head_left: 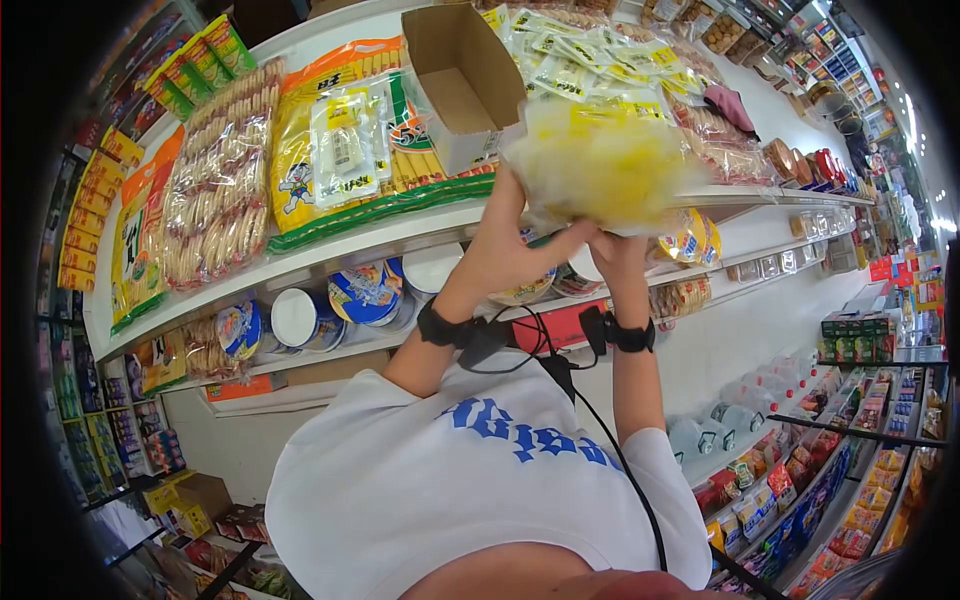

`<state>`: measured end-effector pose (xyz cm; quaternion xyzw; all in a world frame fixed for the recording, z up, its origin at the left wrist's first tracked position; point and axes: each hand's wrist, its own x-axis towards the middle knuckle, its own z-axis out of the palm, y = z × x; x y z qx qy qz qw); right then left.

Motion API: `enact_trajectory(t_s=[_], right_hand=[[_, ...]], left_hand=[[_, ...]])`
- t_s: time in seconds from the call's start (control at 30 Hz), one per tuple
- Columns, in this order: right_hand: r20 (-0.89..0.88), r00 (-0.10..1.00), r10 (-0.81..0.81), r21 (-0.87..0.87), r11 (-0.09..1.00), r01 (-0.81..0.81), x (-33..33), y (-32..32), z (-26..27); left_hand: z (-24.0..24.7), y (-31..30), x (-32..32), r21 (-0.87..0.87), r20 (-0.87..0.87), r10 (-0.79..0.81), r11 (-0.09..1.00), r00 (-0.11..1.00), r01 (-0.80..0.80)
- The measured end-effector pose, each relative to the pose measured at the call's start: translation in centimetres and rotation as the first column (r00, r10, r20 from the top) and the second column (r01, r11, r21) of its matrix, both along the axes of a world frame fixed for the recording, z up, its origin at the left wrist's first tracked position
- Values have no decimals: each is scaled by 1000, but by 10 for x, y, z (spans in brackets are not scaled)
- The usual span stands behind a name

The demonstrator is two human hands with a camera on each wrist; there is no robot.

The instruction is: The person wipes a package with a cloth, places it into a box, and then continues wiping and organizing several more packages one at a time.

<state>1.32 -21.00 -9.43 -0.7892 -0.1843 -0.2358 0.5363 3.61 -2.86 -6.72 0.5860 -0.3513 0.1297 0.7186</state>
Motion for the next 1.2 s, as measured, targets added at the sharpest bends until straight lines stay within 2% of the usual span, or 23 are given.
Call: enact_trajectory(t_s=[0.03, 0.07, 0.1, 0.17, 0.23, 0.27, 0.33, 0.4, 0.43, 0.47, 0.53, 0.6, 0.67, 0.7, 0.77, 0.8, 0.87, 0.97, 1.0, 1.1, 1.2], right_hand=[[-15, 999, -33, -74, 997, 32, 8, -3, -4], [-70, 982, -174, -229, 961, 154, 11, -5, -6], [-86, 991, -100, -124, 988, 88, 21, -4, -9], [-95, 994, 55, 92, 995, -47, 41, -2, -15], [5, 1000, 10, -130, 991, -9, 50, -9, -26], [128, 992, 6, -287, 957, 31, 53, -16, -31], [348, 936, 54, -551, 820, 157, 53, -22, -30], [33, 999, 34, -360, 933, -20, 51, -20, -27], [-59, 997, 42, -274, 960, -56, 50, -17, -22], [-146, 988, 51, -179, 981, -77, 50, -14, -18], [-189, 980, 57, -63, 996, -70, 46, -10, -15], [65, 997, 36, -167, 986, -25, 42, -9, -19], [220, 975, 29, -226, 974, 22, 39, -12, -24], [243, 970, 22, -236, 971, 37, 35, -13, -23], [101, 994, 41, -133, 991, -27, 27, -10, -25], [-57, 995, 82, -7, 997, -82, 20, 1, -6], [-39, 999, 36, -245, 968, -45, 13, 7, 20], [161, 986, -36, -201, 977, 69, 0, 27, 43], [50, 996, 76, -249, 967, -62, 4, 23, 45], [-72, 995, 73, 17, 997, -72, 3, 35, 51], [-42, 998, 50, 36, 998, -48, 14, 45, 58]], left_hand=[[1, -4, 7, -25, 36, -8, 1000, 999, 9], [3, -9, 15, -48, 72, -17, 999, 997, 21], [4, -12, 20, -70, 110, -26, 997, 994, 34], [-4, -9, 23, 99, 6, 84, 991, 996, -84], [-12, -13, 33, 108, -27, 82, 991, 996, -79], [-14, -13, 35, 110, -47, 75, 992, 996, -70], [-19, -13, 33, 117, -104, 61, 992, 993, -49], [-19, -15, 32, 103, 21, 156, 982, 988, -157], [-18, -16, 33, 92, 85, 201, 974, 976, -209], [-21, -14, 34, 128, -7, 146, 981, 989, -144], [-30, -11, 37, 161, -151, 60, 986, 987, -35], [-34, -10, 37, 148, -201, 16, 989, 979, 14], [-32, -10, 36, 87, -174, -1, 996, 985, 17], [-25, -9, 29, 43, -152, -6, 999, 988, 13], [-20, -4, 20, -26, -166, -25, 999, 986, 21], [-20, 0, 18, -51, -197, -45, 998, 979, 36], [-6, 8, 19, -6, -262, -74, 997, 962, 75], [20, 18, 14, 19, -305, -86, 995, 948, 96], [25, 18, 12, 32, -269, -68, 996, 961, 79], [29, 18, 14, -58, -316, -100, 995, 943, 86], [30, 22, 17, -52, -258, -50, 998, 965, 37]])
